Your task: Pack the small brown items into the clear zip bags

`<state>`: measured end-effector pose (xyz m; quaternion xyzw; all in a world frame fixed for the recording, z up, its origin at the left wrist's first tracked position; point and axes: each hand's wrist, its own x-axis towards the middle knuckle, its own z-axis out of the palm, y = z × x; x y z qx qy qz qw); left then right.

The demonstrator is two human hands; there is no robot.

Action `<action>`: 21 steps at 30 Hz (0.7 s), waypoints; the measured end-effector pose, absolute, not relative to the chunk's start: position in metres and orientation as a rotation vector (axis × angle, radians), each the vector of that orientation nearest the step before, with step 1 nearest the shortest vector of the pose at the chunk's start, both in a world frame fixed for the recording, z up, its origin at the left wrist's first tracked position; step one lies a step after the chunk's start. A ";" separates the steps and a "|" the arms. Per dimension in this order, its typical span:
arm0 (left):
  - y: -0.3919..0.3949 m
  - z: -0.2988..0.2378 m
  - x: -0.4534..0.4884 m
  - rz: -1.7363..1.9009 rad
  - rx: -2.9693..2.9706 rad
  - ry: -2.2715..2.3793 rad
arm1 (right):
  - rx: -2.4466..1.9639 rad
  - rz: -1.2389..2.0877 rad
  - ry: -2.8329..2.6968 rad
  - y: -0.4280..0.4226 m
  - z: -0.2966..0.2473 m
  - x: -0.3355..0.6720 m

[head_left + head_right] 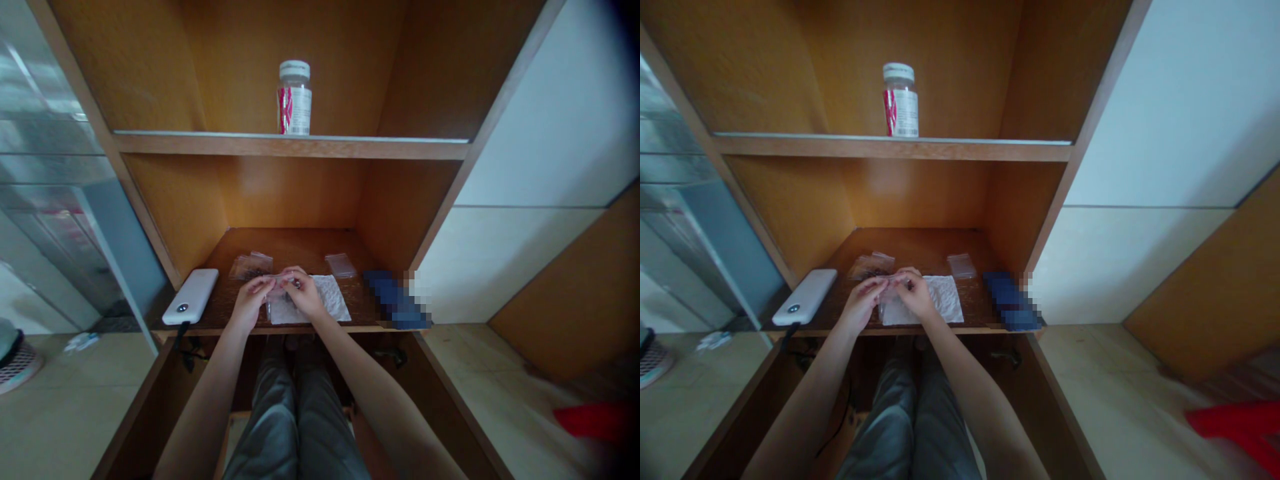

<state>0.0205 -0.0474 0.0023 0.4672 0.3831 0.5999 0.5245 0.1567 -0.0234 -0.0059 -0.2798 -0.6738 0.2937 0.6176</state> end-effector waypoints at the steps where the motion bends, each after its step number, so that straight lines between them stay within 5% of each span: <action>1: -0.047 0.002 0.020 1.433 1.111 0.919 | -0.644 0.673 -1.550 -0.023 -0.006 0.157; 21: -0.048 0.007 0.021 1.455 0.960 0.892 | -0.716 0.641 -1.463 -0.019 -0.009 0.156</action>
